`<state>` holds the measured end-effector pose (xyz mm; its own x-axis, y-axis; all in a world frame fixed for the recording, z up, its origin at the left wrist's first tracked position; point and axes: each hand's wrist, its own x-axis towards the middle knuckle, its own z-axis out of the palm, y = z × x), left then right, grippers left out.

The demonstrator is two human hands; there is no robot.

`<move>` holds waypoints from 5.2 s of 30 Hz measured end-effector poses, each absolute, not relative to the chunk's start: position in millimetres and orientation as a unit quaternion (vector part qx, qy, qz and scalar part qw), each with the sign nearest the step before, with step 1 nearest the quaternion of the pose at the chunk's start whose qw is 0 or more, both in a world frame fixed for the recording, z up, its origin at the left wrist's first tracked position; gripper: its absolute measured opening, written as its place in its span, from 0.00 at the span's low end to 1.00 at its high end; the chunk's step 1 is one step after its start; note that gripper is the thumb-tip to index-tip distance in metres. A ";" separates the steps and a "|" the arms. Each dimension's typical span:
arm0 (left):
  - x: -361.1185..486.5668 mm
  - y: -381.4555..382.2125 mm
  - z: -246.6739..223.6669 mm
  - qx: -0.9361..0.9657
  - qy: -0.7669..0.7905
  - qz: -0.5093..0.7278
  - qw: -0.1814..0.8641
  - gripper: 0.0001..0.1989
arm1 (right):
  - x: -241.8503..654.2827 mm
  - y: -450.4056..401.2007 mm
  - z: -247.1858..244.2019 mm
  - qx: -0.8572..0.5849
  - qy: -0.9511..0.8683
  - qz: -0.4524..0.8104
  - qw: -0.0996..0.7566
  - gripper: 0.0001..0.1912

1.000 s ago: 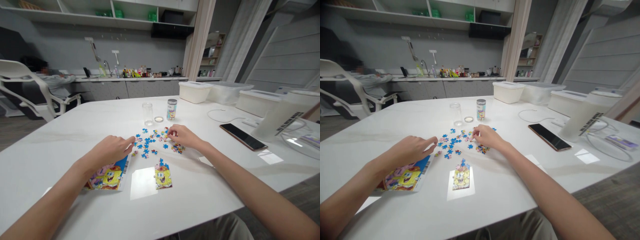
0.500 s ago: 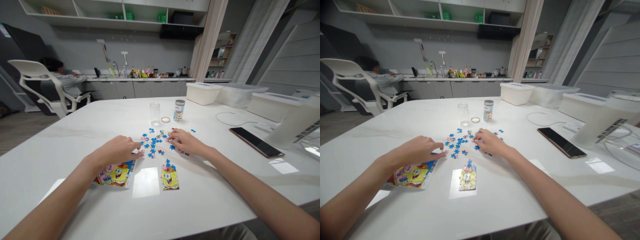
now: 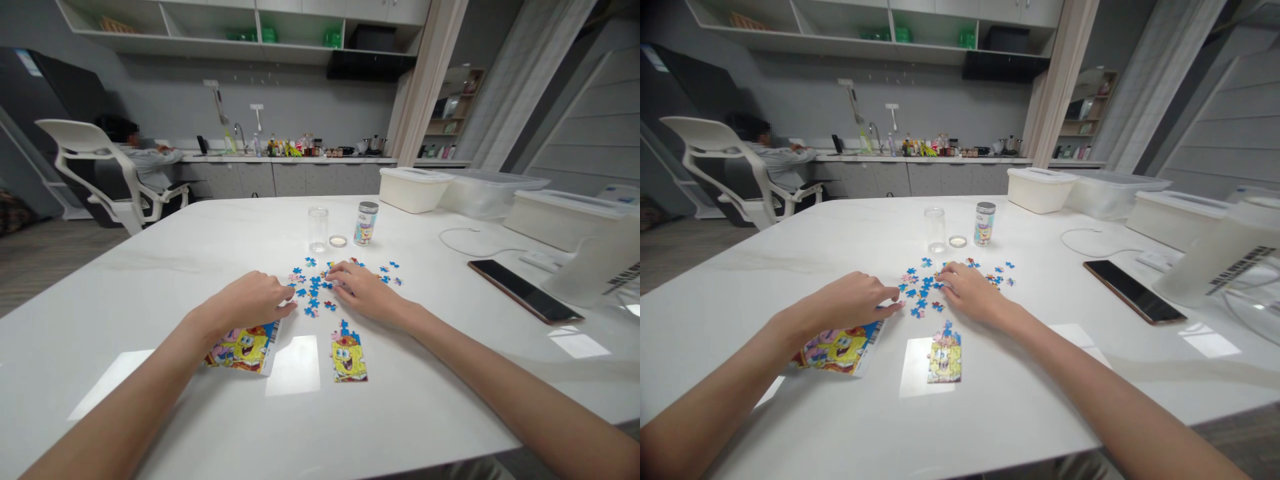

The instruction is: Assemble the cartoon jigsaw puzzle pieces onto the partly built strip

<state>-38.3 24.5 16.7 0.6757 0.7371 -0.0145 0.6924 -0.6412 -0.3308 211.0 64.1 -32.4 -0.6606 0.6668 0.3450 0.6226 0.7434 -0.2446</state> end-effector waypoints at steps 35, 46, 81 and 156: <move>-37.2 25.5 16.2 -0.895 -0.412 0.109 0.135 0.19 | 201.3 83.8 -24.0 -0.401 -0.892 0.107 0.179 0.05; -38.3 25.9 14.7 -0.896 -0.410 0.106 0.136 0.19 | 200.7 82.2 -21.2 -0.414 -0.881 0.131 0.187 0.05; -44.9 30.0 14.2 -0.860 -0.471 0.130 0.143 0.15 | 204.7 82.9 -30.2 -0.348 -0.918 0.065 0.179 0.16; -47.6 28.7 27.3 -0.867 -0.468 0.145 0.093 0.24 | 199.4 75.4 2.7 -0.404 -0.510 0.701 0.294 0.04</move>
<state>-47.6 28.7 27.3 0.5195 0.8386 -0.1640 0.7847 -0.5442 -0.2967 199.4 75.4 2.7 -0.5015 0.8233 -0.2659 -0.0004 -0.3075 -0.9515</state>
